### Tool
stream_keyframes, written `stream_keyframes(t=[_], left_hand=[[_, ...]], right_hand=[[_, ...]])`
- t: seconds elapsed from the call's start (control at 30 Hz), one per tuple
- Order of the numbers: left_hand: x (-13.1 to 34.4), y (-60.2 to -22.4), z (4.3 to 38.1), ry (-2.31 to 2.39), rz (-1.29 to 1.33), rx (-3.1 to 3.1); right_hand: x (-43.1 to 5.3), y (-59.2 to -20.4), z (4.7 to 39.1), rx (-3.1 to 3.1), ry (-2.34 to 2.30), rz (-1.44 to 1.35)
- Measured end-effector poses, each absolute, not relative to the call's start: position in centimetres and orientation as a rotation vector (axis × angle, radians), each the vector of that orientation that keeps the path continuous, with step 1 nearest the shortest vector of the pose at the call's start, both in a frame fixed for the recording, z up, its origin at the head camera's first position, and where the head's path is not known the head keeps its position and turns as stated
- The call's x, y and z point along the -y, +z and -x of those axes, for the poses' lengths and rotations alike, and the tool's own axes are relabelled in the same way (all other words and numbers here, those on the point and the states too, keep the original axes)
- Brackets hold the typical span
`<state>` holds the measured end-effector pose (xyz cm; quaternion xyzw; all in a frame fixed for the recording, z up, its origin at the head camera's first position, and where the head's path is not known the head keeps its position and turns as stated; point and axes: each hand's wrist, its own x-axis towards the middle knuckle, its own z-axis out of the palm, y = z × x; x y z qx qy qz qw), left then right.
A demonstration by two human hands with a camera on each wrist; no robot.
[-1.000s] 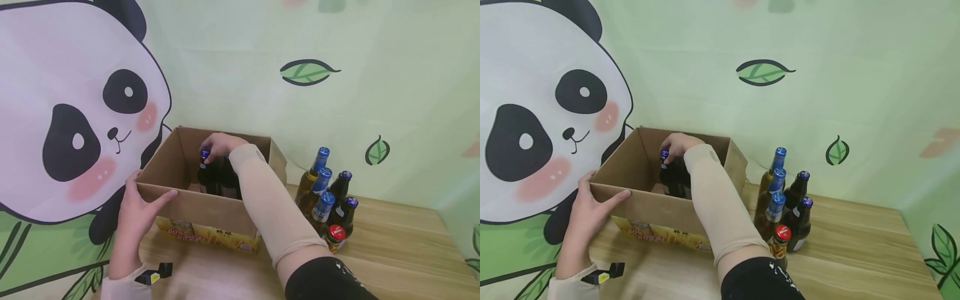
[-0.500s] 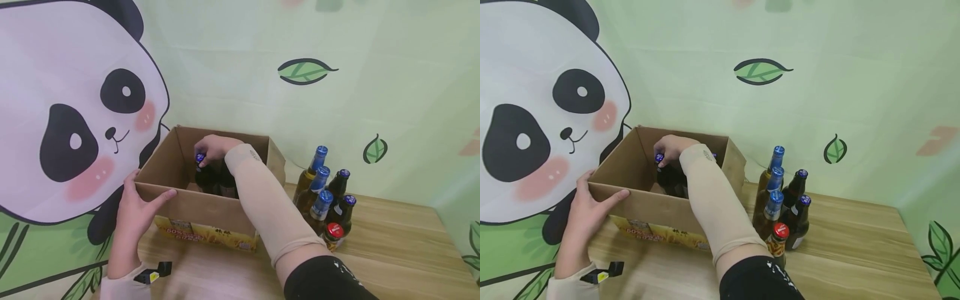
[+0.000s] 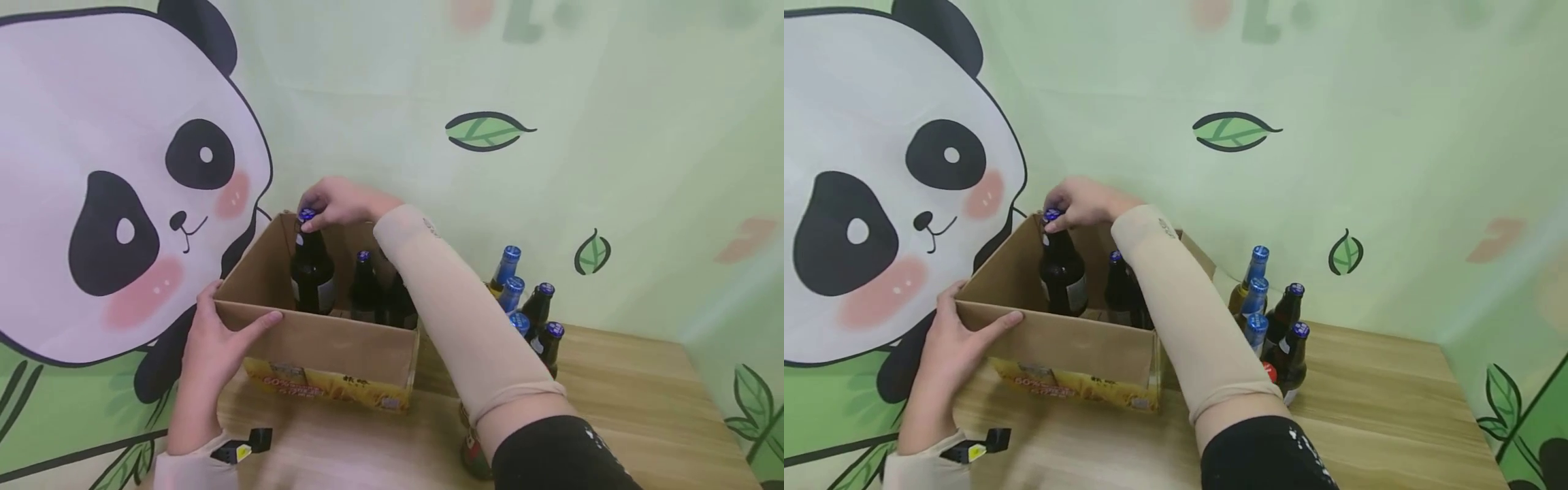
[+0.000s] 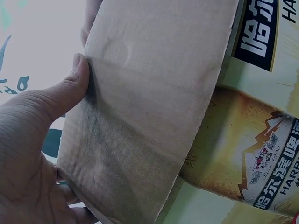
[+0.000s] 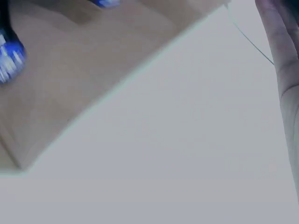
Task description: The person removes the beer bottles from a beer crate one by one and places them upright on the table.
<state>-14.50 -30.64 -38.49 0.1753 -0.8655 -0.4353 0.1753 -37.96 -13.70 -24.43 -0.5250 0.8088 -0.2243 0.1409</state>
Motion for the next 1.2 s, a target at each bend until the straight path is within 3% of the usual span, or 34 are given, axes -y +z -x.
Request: stream_keyframes(t=[0.3, 0.47, 0.7, 1.03, 1.2], left_hand=[[30.8, -39.0, 15.6, -1.267, -0.513, 2.466], [30.9, -39.2, 15.4, -1.257, -0.508, 2.457], [31.7, -39.0, 15.1, -1.259, -0.507, 2.438], [32.7, -39.2, 15.0, -1.288, -0.555, 2.440], [32.9, -39.3, 14.6, -1.265, -0.560, 2.451]], right_hand=[[7.5, -16.8, 37.4, -2.408, -0.864, 1.488], [3.1, -14.2, 36.1, -2.312, -1.302, 1.499], [-1.8, -13.1, 33.2, -1.983, -1.948, 1.580], [-8.5, -13.6, 28.1, -2.029, -2.349, 1.282], [-12.9, -14.2, 25.7, -1.897, -2.609, 1.259]])
